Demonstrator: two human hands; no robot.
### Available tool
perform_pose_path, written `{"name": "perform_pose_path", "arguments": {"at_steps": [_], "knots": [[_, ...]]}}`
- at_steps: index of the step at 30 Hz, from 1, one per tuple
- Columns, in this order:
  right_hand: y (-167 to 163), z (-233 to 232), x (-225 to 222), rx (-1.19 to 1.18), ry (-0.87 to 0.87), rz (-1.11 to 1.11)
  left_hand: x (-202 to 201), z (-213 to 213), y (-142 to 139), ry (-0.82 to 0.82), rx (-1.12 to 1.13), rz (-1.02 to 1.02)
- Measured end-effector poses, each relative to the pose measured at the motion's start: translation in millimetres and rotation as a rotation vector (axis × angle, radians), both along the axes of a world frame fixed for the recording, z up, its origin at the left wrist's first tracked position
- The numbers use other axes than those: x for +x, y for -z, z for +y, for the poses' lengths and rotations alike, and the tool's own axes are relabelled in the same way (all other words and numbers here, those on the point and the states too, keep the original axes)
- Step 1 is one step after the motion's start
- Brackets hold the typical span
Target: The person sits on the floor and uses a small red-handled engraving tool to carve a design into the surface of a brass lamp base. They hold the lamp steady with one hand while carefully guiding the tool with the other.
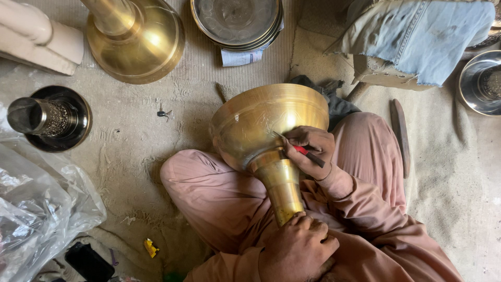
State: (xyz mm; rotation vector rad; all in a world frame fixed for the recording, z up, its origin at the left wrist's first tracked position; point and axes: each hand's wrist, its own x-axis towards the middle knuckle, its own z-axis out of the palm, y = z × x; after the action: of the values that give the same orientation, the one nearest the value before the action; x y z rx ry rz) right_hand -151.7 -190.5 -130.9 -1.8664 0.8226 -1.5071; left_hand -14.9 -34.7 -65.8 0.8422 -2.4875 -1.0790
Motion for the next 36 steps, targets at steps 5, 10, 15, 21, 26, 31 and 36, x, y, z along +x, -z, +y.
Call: {"name": "perform_pose_path", "arguments": {"at_steps": [5, 10, 15, 21, 26, 31, 36], "knots": [[-5.7, -1.1, -1.3, 0.008, -0.058, 0.017, 0.2, 2.5, 2.3, -0.016, -0.052, -0.009], [-1.9, -1.4, -3.6, 0.0, -0.061, 0.036, -1.9, 1.5, -1.3, -0.038, -0.056, -0.021], [17.2, 1.1, -9.5, 0.018, -0.121, -0.293, 6.3, -7.3, -14.3, 0.038, 0.035, -0.001], [24.0, 6.4, -42.1, 0.286, 0.088, -0.394, 41.8, -21.9, -30.0, 0.071, 0.055, 0.05], [9.7, 6.3, -54.5, 0.373, 0.069, -0.314, 66.9, -22.6, -29.8, 0.045, 0.142, 0.105], [-1.5, 15.5, -61.2, 0.452, 0.058, -0.245, 67.3, -15.0, -20.3, 0.04, 0.149, 0.058], [1.9, 17.4, -65.4, 0.425, 0.17, -0.099, 64.7, -11.3, -13.8, 0.021, 0.118, 0.054]]}}
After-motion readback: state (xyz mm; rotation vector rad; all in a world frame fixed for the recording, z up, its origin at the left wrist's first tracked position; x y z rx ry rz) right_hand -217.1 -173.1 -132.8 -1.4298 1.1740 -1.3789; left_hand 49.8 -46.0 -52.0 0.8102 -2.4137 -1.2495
